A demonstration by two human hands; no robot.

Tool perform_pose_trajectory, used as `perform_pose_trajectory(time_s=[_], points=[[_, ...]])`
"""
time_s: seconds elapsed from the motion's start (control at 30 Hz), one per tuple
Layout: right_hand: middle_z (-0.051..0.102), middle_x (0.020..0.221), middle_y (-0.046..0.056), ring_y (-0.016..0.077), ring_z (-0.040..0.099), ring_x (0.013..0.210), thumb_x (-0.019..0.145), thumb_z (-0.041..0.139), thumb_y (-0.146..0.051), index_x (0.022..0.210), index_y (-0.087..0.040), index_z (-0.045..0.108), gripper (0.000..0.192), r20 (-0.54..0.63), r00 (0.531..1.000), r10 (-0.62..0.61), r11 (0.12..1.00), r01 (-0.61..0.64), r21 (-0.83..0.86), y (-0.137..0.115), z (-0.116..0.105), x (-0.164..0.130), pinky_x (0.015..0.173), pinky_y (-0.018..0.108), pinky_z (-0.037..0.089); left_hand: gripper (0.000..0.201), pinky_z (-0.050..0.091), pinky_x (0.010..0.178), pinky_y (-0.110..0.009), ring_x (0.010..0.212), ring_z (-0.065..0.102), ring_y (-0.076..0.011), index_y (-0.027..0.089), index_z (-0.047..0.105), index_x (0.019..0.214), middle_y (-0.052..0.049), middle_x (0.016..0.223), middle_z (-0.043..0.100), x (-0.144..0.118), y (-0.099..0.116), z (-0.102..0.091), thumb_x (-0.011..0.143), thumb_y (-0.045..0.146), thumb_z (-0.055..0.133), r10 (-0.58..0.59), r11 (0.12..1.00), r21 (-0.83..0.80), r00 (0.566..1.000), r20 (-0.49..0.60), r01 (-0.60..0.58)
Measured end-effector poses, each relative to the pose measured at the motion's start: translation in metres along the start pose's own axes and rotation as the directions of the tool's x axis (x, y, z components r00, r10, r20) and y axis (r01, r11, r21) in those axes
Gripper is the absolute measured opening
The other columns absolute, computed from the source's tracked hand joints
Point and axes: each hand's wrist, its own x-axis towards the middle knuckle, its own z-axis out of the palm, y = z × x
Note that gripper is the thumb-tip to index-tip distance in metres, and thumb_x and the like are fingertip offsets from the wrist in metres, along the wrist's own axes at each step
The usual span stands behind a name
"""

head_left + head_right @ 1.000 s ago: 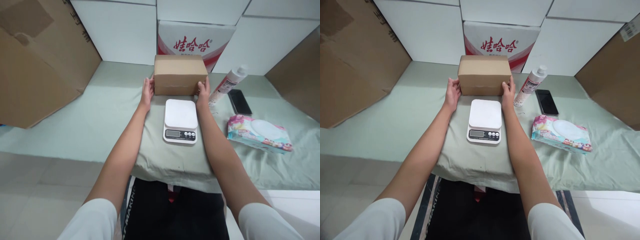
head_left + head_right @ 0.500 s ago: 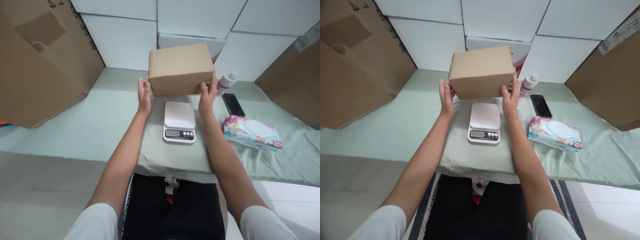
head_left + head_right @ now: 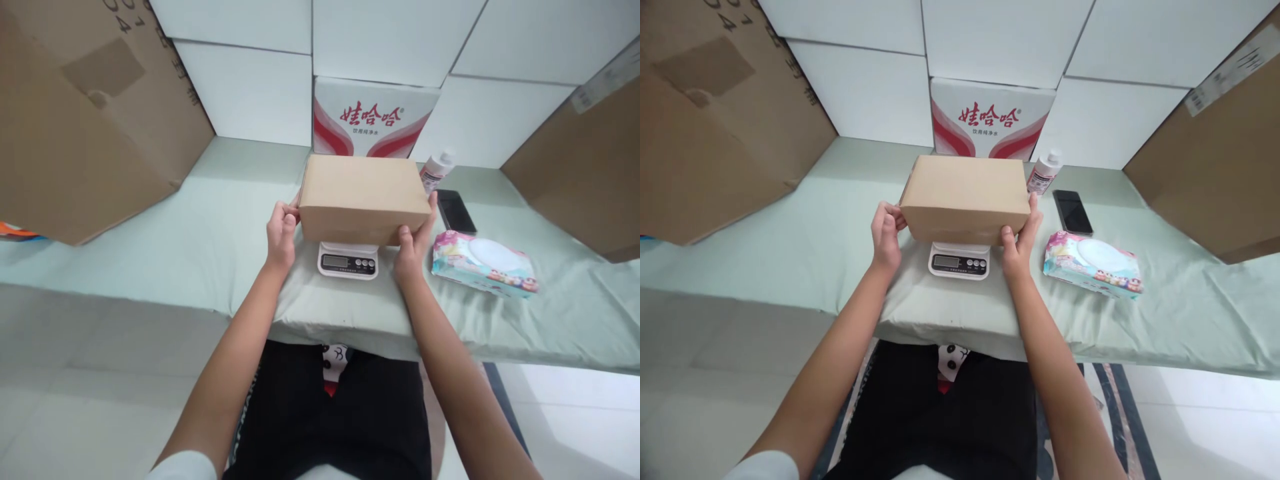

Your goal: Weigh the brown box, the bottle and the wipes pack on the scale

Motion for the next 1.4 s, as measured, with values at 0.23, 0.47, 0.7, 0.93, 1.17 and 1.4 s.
perform_pose_trajectory(time_s=[0.23,0.47,0.7,0.93,1.17,1.4], points=[[0.045,0.164,0.009,0.0354,0.035,0.162,0.093,0.053,-0.073,0.164,-0.035,0.037,0.083,-0.007,0.998,-0.065,0.997,0.065,0.049,0.012,-0.001,-0.001,0.131,0.064,0.033,0.053,0.062,0.092,-0.041,0.104,0.078,-0.0269,0.027,0.055,0.081,-0.012,0.104,0.08,0.003,-0.003,-0.003,0.092,0.079,0.055,0.059,0.996,0.074,0.998,-0.035,-0.056],[0.047,0.164,0.01,0.0366,0.043,0.157,0.089,0.048,-0.082,0.165,-0.035,0.035,0.091,-0.023,0.999,-0.049,0.995,0.051,0.088,0.018,0.001,0.004,0.129,0.063,0.036,0.048,0.058,0.1,-0.042,0.137,0.068,-0.0287,0.026,0.052,0.089,-0.017,0.145,0.071,0.012,-0.009,-0.004,0.095,0.074,0.053,0.154,0.98,0.159,0.956,-0.248,-0.116],[0.05,0.162,0.011,0.0362,0.04,0.159,0.093,0.049,-0.078,0.163,-0.029,0.041,0.086,0.023,0.998,-0.059,0.992,0.056,0.111,0.017,-0.003,0.003,0.131,0.06,0.032,0.051,0.061,0.08,-0.032,0.099,0.079,-0.0221,0.024,0.062,0.089,-0.009,0.102,0.081,0.017,-0.022,-0.006,0.095,0.074,0.056,0.072,0.995,0.075,0.979,-0.191,-0.058],[0.056,0.154,0.013,0.0348,0.052,0.149,0.097,0.047,-0.076,0.161,-0.025,0.044,0.082,0.01,0.996,-0.086,0.993,0.085,0.076,0.009,-0.006,0.0,0.128,0.057,0.038,0.058,0.064,0.081,-0.032,0.098,0.078,-0.0221,0.022,0.067,0.088,-0.008,0.097,0.079,0.016,-0.023,-0.005,0.093,0.079,0.055,0.062,0.993,0.108,0.994,-0.09,-0.052],[0.056,0.155,0.017,0.0358,0.057,0.141,0.094,0.047,-0.077,0.162,-0.021,0.045,0.088,-0.051,0.996,-0.068,0.998,0.068,0.011,0.005,-0.006,-0.003,0.116,0.056,0.049,0.058,0.063,0.078,-0.034,0.125,0.074,-0.0292,0.022,0.078,0.115,-0.014,0.137,0.076,0.005,-0.014,-0.008,0.1,0.07,0.048,0.188,0.957,0.236,0.98,-0.071,-0.167],[0.056,0.159,0.01,0.0306,0.062,0.135,0.095,0.057,-0.064,0.164,-0.033,0.042,0.077,0.047,0.993,0.107,0.989,-0.111,0.102,-0.019,-0.012,0.02,0.101,0.047,0.06,0.055,0.063,0.091,-0.037,0.116,0.076,-0.0262,0.025,0.079,0.128,-0.007,0.127,0.081,0.008,0.007,-0.004,0.104,0.062,0.048,0.186,0.937,0.31,0.981,-0.06,-0.159]])
